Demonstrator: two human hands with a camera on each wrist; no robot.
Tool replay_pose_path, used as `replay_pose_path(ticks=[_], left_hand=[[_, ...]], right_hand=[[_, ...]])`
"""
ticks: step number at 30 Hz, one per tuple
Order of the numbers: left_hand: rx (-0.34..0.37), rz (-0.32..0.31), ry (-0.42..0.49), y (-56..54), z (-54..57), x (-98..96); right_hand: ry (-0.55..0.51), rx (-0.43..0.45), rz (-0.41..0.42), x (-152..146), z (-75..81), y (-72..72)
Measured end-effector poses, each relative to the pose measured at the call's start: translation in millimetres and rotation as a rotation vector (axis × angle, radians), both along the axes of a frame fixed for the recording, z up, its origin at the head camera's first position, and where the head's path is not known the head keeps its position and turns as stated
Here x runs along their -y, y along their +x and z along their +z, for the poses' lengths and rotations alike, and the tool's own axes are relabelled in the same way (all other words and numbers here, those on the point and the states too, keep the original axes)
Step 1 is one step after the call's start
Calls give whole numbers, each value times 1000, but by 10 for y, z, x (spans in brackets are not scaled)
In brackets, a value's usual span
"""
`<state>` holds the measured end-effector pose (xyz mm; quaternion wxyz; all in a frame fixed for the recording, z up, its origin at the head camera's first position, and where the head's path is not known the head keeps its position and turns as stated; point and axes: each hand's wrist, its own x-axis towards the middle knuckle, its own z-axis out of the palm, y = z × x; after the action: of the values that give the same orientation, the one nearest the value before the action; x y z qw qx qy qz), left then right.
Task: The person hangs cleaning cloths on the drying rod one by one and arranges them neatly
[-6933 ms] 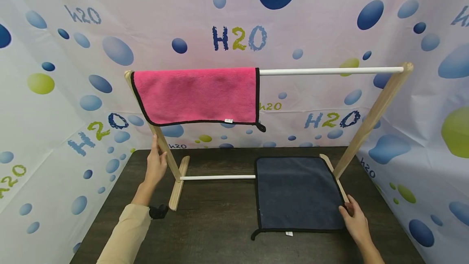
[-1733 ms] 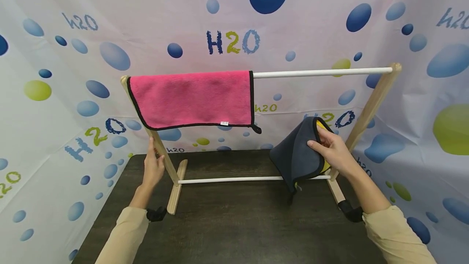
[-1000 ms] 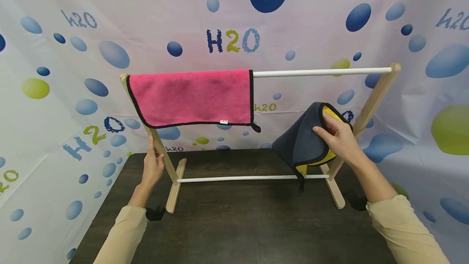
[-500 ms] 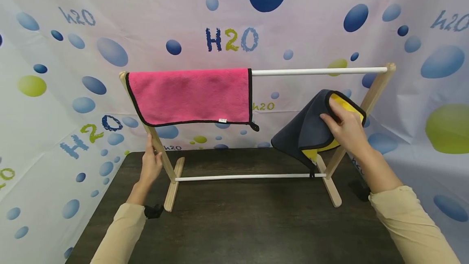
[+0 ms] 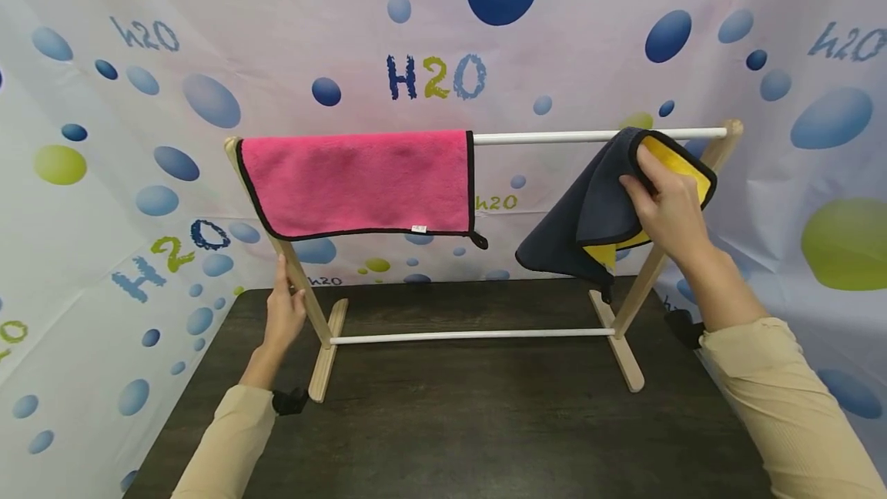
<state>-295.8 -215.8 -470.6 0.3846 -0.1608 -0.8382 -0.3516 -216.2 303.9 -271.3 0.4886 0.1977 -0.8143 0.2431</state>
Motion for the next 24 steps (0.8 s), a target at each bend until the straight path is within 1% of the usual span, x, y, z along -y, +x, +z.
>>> replay_pose_path(ticks=[2, 6, 8, 10, 16, 21, 24], left_hand=[[-1, 0, 7, 4, 2, 3], [-4, 0, 4, 9, 8, 2], [-9, 1, 1, 12, 14, -1], [-13, 4, -2, 12, 19, 1], [-5, 6, 3, 7, 19, 16], [-24, 1, -3, 0, 15, 7], [-23, -1, -4, 10, 7, 7]], right_hand=[[-9, -18, -9, 15, 34, -13], [-15, -55, 1, 32, 112, -45], [-6, -60, 8, 34, 155, -65], [2, -46, 12, 37, 198, -90], [-8, 46, 21, 47, 307, -155], [-5, 39, 39, 80, 358, -155], [4, 48, 36, 118, 429, -155]])
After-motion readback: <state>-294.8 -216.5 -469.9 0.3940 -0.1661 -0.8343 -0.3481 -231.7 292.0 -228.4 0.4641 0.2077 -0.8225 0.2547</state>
